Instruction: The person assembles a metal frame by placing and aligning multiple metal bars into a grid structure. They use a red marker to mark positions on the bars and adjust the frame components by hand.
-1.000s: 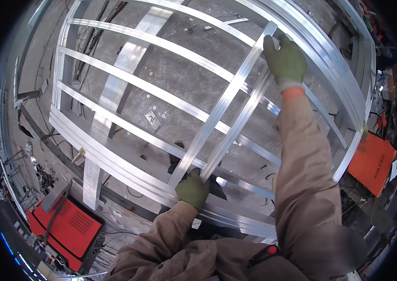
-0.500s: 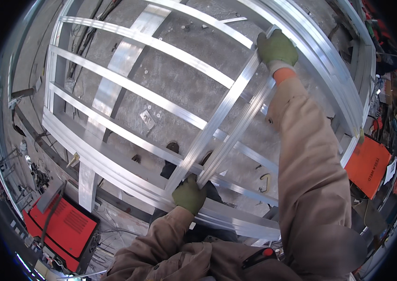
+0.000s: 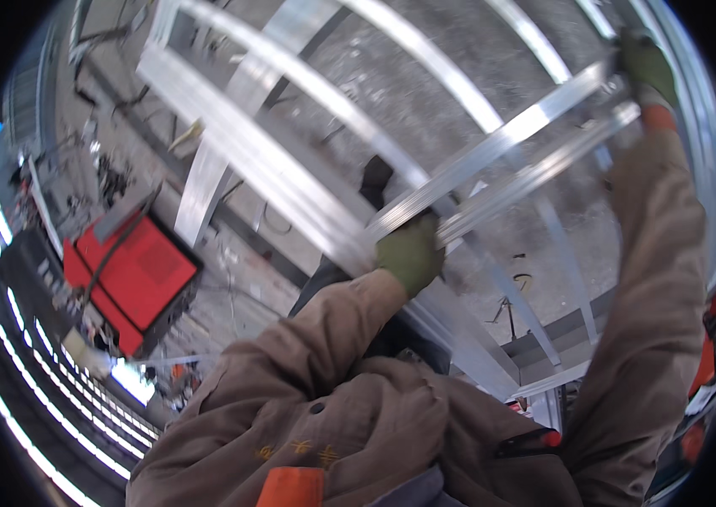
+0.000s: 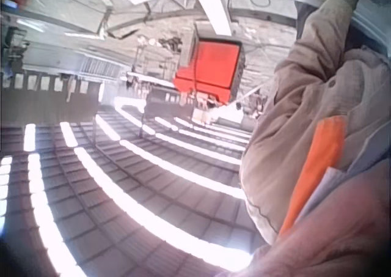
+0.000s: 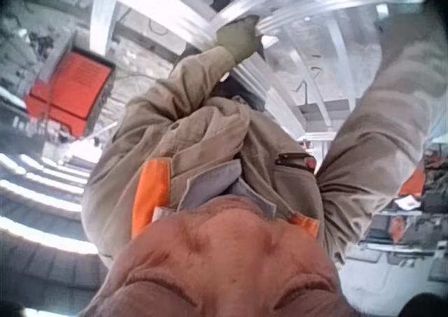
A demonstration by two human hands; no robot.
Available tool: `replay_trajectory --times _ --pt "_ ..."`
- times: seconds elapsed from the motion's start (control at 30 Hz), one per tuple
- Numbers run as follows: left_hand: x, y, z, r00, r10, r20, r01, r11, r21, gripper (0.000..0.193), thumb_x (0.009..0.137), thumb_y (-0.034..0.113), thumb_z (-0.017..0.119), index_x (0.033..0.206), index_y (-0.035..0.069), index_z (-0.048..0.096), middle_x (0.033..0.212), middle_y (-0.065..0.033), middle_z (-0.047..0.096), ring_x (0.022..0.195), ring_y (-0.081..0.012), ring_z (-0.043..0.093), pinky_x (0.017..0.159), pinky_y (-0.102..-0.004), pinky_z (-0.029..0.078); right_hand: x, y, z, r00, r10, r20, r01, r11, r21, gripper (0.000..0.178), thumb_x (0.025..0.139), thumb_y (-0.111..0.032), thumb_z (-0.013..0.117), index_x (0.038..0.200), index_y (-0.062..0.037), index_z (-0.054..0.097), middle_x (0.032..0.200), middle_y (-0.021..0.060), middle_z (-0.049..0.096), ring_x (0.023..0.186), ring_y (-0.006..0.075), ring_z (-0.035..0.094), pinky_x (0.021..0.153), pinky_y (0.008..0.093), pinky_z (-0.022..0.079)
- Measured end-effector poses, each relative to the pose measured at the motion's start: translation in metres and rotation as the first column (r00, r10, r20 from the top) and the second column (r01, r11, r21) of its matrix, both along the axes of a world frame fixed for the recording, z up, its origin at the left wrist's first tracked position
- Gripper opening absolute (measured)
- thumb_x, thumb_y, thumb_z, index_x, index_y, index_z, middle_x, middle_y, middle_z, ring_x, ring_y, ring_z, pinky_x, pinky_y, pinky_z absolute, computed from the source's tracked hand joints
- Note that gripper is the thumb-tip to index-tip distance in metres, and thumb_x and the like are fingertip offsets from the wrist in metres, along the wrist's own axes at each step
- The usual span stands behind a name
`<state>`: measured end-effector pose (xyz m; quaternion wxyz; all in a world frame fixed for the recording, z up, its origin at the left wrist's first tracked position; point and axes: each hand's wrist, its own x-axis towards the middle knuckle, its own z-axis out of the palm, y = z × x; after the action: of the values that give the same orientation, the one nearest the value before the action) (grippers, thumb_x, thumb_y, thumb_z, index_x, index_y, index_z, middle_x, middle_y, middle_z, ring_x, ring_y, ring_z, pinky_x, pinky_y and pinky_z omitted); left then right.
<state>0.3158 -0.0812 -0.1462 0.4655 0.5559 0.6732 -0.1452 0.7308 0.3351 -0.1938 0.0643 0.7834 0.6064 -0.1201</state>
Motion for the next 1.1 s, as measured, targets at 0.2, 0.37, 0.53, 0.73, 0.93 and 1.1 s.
replay_trajectory --times 0.2,0.37,0.53,0.73,0.93,1.1 --pt "-0.005 -0.011 0.005 1.0 0.03 0.003 -0.03 0.994 0.105 0.041 0.097 0.028 0.078 0.134 0.011 0.071 0.116 -0.0179 0.082 0.105 -0.0389 0.082 0.09 -0.054 0.065 -0.06 -0.025 0.008 0.991 -0.051 0.127 0.039 0.994 0.098 0.102 0.106 -0.088 0.044 0.158 -0.0046 0.071 0.157 0.0274 0.072 0.147 0.0441 0.068 0.127 0.0492 0.048" --pt "-0.004 -0.015 -0.002 1.0 -0.018 0.003 0.018 0.989 0.148 0.046 0.097 0.037 0.08 0.134 0.011 0.074 0.112 -0.0195 0.084 0.103 -0.0413 0.083 0.09 -0.0553 0.065 -0.02 -0.051 0.032 0.996 0.026 -0.09 -0.03 0.999 -0.045 0.08 0.107 -0.077 0.055 0.146 -0.0106 0.078 0.147 0.0229 0.078 0.139 0.0417 0.072 0.118 0.0514 0.054" --pt "-0.002 -0.017 -0.015 0.995 0.012 -0.102 0.009 0.978 0.208 0.059 0.1 0.058 0.079 0.128 0.006 0.08 0.107 -0.0269 0.084 0.102 -0.0488 0.082 0.088 -0.0605 0.064 -0.167 -0.225 0.077 0.932 -0.099 -0.349 0.291 0.777 0.558 0.059 0.106 -0.051 0.074 0.141 -0.0033 0.076 0.136 0.0239 0.079 0.13 0.0435 0.074 0.11 0.0546 0.056" --pt "0.004 -0.038 -0.028 0.996 -0.055 -0.072 0.076 0.941 0.331 0.057 0.1 0.051 0.078 0.131 0.002 0.077 0.112 -0.0268 0.084 0.105 -0.0487 0.082 0.094 -0.0586 0.064 -0.191 -0.491 0.111 0.891 -0.244 -0.383 0.444 0.64 0.627 0.031 0.099 -0.019 0.082 0.127 -0.0067 0.081 0.118 0.0168 0.083 0.111 0.0379 0.08 0.096 0.0464 0.063" --pt "0.0 -0.038 -0.035 0.988 -0.137 -0.07 0.153 0.895 0.42 0.057 0.098 0.047 0.077 0.125 -0.004 0.076 0.109 -0.0282 0.084 0.103 -0.0496 0.081 0.093 -0.058 0.062 -0.175 -0.673 0.096 0.209 -0.744 -0.635 0.977 0.137 0.161 0.041 0.104 -0.034 0.083 0.127 -0.0003 0.082 0.118 0.0216 0.084 0.113 0.0414 0.081 0.102 0.0504 0.063" --pt "-0.012 -0.036 -0.054 0.989 -0.138 -0.047 0.145 0.901 0.409 0.057 0.098 0.047 0.078 0.116 -0.007 0.075 0.098 -0.026 0.082 0.094 -0.0474 0.081 0.088 -0.0569 0.061 -0.126 -0.697 0.103 0.861 -0.508 -0.021 0.479 0.797 0.368 0.079 0.09 -0.048 0.094 0.155 -0.0098 0.069 0.151 0.0156 0.073 0.146 0.0431 0.063 0.128 0.0544 0.044"
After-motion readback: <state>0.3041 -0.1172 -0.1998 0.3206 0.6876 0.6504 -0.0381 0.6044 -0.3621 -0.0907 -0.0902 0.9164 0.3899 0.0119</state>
